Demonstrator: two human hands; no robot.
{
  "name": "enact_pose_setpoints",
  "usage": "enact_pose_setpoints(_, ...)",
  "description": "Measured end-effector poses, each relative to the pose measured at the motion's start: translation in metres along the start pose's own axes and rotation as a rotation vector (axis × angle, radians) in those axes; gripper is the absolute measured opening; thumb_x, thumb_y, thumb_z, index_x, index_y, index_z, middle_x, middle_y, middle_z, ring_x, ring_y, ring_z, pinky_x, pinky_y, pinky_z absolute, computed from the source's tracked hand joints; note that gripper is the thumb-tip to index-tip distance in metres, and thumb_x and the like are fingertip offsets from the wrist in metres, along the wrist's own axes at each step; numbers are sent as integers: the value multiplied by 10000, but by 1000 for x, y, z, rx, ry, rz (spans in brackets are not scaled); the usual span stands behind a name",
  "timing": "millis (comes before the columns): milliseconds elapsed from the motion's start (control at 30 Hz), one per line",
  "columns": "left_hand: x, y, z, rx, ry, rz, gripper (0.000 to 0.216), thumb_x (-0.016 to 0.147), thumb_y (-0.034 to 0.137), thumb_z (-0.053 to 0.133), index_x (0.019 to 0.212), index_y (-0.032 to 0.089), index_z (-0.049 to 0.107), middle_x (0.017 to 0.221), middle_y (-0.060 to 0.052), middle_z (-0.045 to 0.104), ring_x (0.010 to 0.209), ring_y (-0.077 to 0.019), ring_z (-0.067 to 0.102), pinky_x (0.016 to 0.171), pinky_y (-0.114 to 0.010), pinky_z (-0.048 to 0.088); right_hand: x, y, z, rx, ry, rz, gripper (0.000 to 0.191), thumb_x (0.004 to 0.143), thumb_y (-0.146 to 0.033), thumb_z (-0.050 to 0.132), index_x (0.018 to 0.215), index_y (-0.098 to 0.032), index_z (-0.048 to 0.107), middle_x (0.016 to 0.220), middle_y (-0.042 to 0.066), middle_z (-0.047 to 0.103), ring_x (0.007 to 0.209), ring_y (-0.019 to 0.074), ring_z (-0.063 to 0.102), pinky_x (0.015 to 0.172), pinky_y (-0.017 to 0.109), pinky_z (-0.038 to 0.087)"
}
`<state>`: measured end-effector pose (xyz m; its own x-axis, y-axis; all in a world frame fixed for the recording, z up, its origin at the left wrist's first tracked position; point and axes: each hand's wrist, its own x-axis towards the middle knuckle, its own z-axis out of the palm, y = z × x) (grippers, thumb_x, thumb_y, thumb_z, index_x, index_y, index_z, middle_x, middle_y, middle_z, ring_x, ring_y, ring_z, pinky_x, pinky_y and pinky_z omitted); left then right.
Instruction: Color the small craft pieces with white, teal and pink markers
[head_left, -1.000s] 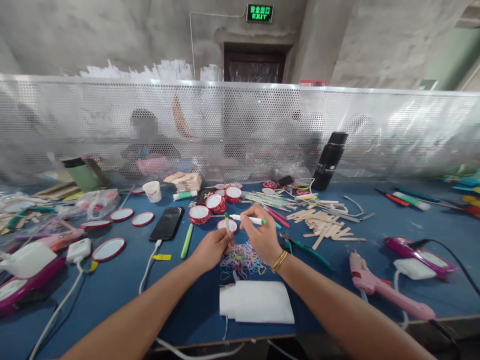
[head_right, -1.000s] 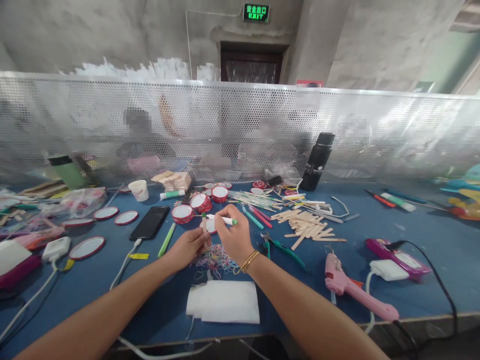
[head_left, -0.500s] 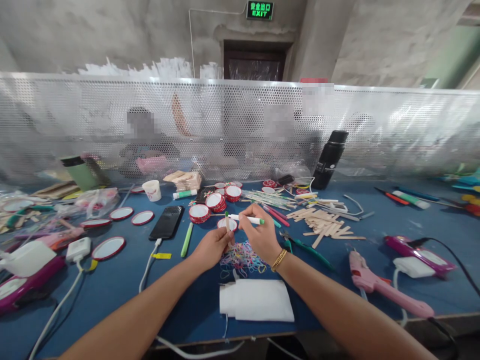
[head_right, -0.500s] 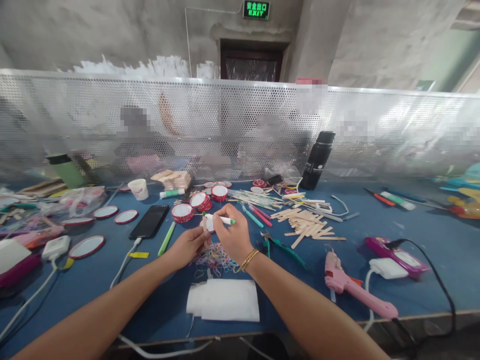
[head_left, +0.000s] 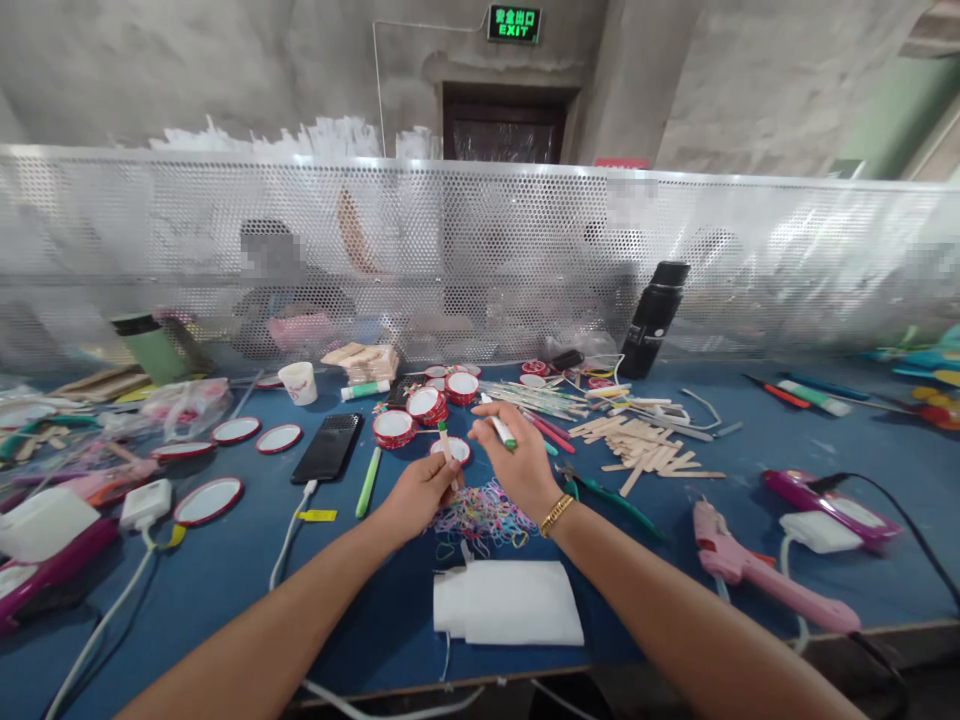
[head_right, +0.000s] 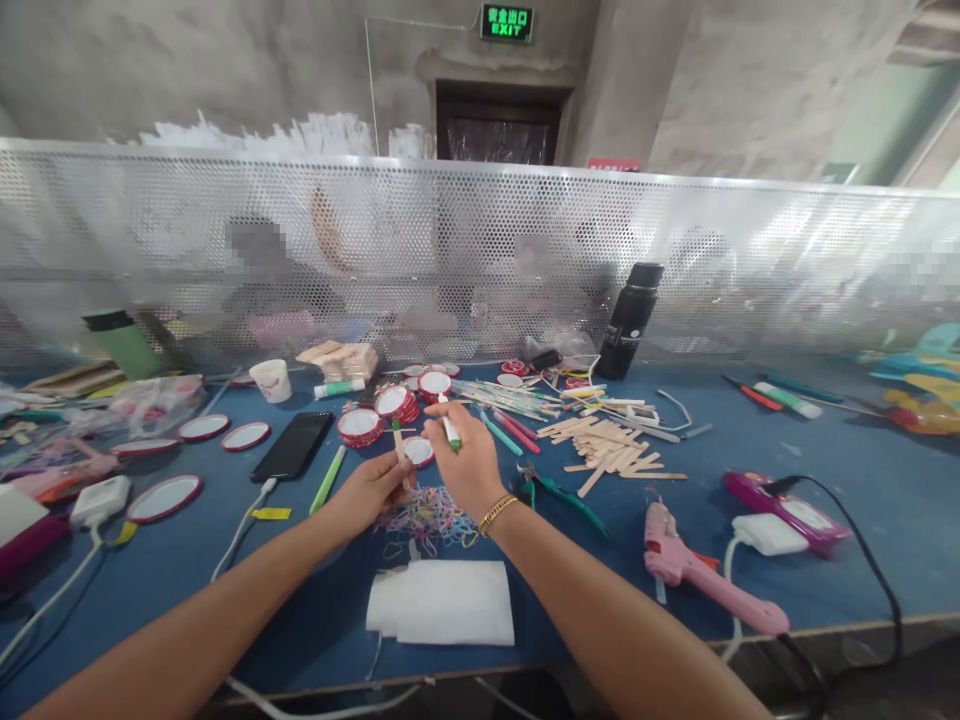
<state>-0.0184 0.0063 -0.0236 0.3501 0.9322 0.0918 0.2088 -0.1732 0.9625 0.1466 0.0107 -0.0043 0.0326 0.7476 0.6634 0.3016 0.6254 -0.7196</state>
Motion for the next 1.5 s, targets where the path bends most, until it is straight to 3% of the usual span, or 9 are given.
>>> enact_pose_setpoints(167,1,-2,0,-31,-46,5,527,762,703,569,722,183,491,505,85,351,438,-66,264,444,-225,189,-7,0,11,36,-77,44,297,795,-230,671,1066,-244,548,789,-28,696,745,173,679,773,318,534)
enact_pose_setpoints(300,3,-6,-1,0,-64,26,520,801,695,540,743,180,499,511,77,375,450,-71,278,449,-227,199,-8,-4,15,203,-89,145,298,768,-223,660,1035,-246,530,735,-49,659,601,147,646,566,267,524)
enact_pose_setpoints(400,3,-7,-1,24,-78,37,488,841,661,512,753,180,506,510,80,365,442,-71,266,446,-228,193,-7,-3,16,259,-97,189,302,743,-228,675,1011,-246,537,728,-52,647,553,132,620,501,250,511)
enact_pose_setpoints(733,-6,13,1,110,-47,33,508,835,675,467,737,181,528,492,75,371,420,-80,284,430,-224,213,-8,-1,23,544,-70,366,390,678,-254,736,984,-251,494,646,-77,619,478,125,586,421,242,488)
enact_pose_setpoints(900,-6,12,2,86,-68,42,497,876,638,422,736,176,538,499,62,397,426,-83,293,430,-223,218,-7,-1,22,615,-88,400,419,658,-275,760,973,-254,484,614,-86,618,439,128,562,371,238,459)
enact_pose_setpoints(1167,-7,11,2,52,-160,120,389,854,557,539,761,181,502,584,52,429,484,-84,334,476,-229,277,-4,-8,18,673,-85,421,412,641,-273,774,942,-237,496,568,-116,569,397,67,453,397,198,380)
enact_pose_setpoints(1367,-10,18,2,33,3,139,421,819,577,590,762,161,561,630,38,404,566,-98,309,507,-237,243,-6,-10,17,644,-80,421,414,654,-294,756,973,-243,498,653,-80,624,544,107,583,500,226,485)
enact_pose_setpoints(1500,-10,16,2,-52,-87,76,462,832,630,555,765,173,533,554,78,319,494,-79,241,471,-232,190,-10,-10,19,612,-106,396,428,670,-303,751,1010,-248,496,659,-86,602,501,103,559,452,222,466)
